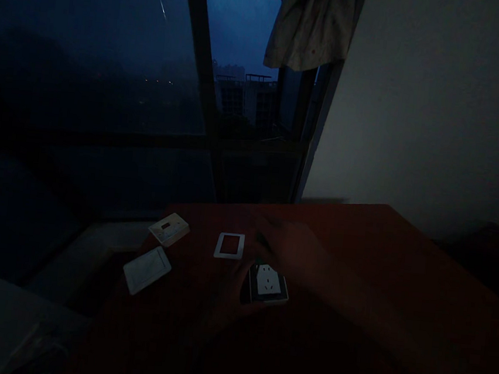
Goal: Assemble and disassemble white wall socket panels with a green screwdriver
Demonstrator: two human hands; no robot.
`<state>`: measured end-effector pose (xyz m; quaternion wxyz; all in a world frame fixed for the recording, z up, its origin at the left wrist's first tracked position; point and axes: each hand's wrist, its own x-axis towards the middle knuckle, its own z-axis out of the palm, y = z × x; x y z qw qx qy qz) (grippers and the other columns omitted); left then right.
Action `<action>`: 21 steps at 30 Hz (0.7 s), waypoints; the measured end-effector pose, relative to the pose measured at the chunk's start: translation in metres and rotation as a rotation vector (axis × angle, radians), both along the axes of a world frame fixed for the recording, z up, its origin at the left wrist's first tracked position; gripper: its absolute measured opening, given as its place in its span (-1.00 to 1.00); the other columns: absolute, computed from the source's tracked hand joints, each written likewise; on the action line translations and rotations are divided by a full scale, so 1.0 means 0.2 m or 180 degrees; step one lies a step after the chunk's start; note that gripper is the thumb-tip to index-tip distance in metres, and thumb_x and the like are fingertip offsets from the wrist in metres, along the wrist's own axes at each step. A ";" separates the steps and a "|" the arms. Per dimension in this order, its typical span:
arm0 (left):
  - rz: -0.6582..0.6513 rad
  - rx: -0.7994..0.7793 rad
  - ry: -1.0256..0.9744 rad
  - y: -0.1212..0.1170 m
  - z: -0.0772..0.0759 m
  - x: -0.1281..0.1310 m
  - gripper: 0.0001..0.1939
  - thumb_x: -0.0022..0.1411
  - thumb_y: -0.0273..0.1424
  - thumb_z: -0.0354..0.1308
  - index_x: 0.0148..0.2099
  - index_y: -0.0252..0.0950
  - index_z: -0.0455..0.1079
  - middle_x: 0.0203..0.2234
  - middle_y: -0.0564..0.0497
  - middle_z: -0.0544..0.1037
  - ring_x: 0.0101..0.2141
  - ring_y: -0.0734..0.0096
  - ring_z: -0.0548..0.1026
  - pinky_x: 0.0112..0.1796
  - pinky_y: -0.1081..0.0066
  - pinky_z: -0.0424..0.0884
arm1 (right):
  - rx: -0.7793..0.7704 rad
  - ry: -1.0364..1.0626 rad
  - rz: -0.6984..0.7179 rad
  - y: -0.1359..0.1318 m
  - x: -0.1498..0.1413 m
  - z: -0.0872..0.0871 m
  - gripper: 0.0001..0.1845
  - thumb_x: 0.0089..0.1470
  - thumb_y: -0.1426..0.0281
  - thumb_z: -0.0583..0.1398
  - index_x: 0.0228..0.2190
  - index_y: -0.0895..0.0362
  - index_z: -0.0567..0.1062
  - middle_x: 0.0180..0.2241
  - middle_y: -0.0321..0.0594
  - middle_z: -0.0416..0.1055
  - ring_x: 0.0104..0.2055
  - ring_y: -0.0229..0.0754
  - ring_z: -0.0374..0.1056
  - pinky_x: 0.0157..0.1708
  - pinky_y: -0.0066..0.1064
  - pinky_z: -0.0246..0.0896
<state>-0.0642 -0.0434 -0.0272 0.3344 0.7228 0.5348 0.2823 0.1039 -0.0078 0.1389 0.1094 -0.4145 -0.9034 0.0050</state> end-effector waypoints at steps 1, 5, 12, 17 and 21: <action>-0.0009 0.0018 -0.0005 0.00 0.00 0.00 -0.12 -0.04 -0.18 0.33 0.29 -0.08 0.04 0.23 -0.10 0.19 0.20 -0.10 0.15 0.15 0.02 0.11 | 0.0029 -0.0042 -0.0125 0.00 -0.01 -0.01 -0.67 0.24 0.20 -0.03 -0.11 0.13 0.35 -0.23 -0.09 0.46 -0.32 -0.09 0.42 -0.46 -0.37 0.13; -0.0056 0.0102 -0.0007 0.01 0.00 -0.01 -0.12 -0.07 -0.18 0.35 0.28 -0.10 0.08 0.21 -0.13 0.21 0.21 -0.14 0.12 0.14 0.02 0.12 | -0.0098 0.0215 0.0063 -0.02 -0.01 -0.01 -0.68 0.24 0.25 -0.03 -0.07 0.13 0.31 -0.17 -0.09 0.43 -0.27 -0.11 0.40 -0.41 -0.37 0.16; -0.0075 0.0081 0.0004 0.00 0.01 0.00 -0.15 -0.03 -0.13 0.32 0.27 -0.09 0.09 0.21 -0.11 0.23 0.18 -0.13 0.18 0.12 0.05 0.17 | -0.0112 0.0180 0.0323 -0.02 -0.01 0.00 -0.71 0.25 0.30 -0.03 -0.06 0.12 0.32 -0.23 -0.12 0.45 -0.29 -0.13 0.40 -0.42 -0.39 0.14; -0.0070 0.0058 -0.0001 0.00 0.03 0.00 -0.15 -0.02 -0.13 0.32 0.28 -0.07 0.06 0.23 -0.10 0.19 0.20 -0.13 0.14 0.13 0.05 0.14 | 0.0039 0.0005 -0.0125 -0.02 -0.03 0.00 -0.66 0.27 0.22 -0.08 -0.08 0.12 0.32 -0.24 -0.09 0.45 -0.33 -0.09 0.41 -0.47 -0.37 0.11; -0.0093 0.0051 -0.0021 -0.01 0.05 0.01 -0.15 -0.02 -0.13 0.31 0.28 -0.06 0.07 0.23 -0.09 0.20 0.20 -0.13 0.15 0.13 0.08 0.16 | -0.0187 0.0395 0.0503 -0.02 0.00 0.00 -0.72 0.21 0.37 0.01 -0.05 0.13 0.30 -0.08 -0.08 0.39 -0.18 -0.14 0.37 -0.35 -0.39 0.15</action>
